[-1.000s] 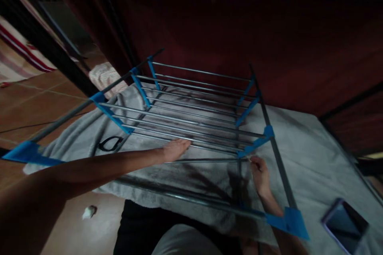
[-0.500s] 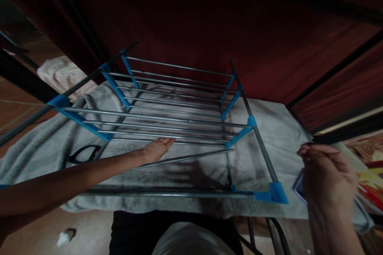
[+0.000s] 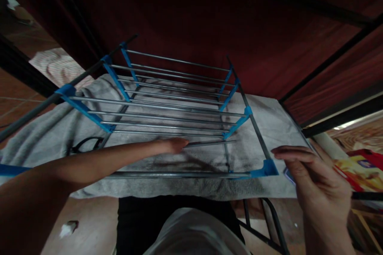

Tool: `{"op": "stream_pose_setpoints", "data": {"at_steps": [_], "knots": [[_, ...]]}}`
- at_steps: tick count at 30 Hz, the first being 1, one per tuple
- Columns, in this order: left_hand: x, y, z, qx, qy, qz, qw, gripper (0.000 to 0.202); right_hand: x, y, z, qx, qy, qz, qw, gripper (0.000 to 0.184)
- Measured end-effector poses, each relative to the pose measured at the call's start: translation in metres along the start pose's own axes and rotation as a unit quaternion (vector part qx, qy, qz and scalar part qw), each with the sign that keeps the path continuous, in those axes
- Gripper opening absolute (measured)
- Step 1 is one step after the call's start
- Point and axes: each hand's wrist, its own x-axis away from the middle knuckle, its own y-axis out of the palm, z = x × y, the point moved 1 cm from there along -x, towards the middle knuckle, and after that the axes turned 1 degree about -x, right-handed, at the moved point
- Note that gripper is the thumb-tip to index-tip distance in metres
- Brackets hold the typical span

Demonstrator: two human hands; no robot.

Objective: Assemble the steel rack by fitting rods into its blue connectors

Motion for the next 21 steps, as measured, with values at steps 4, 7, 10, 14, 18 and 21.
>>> {"op": "stream_pose_setpoints", "data": {"at_steps": [4,7,10,14,18,21], "knots": [[0.021,-0.020,-0.001,0.041,0.046,0.014,0.998,0.027,0.005,-0.005,0.000,-0.031,-0.015,-0.001,0.999,0.015],[0.041,-0.035,0.006,0.045,0.051,0.054,0.996,0.027,0.006,-0.004,-0.002,-0.053,-0.031,0.009,0.998,0.015],[0.063,-0.055,0.020,0.027,0.027,0.128,0.991,0.033,0.007,-0.005,-0.002,-0.043,-0.056,0.028,0.997,0.016],[0.092,-0.083,0.047,-0.030,-0.022,0.165,0.986,0.043,0.010,-0.012,0.002,-0.029,-0.061,0.081,0.994,0.015],[0.125,-0.097,0.072,-0.095,-0.059,0.202,0.973,0.044,0.013,-0.023,0.016,-0.006,-0.046,0.135,0.990,0.014],[0.155,-0.096,0.087,-0.118,-0.091,0.233,0.961,0.041,0.018,-0.024,0.041,-0.006,0.009,0.148,0.989,0.016]]}}
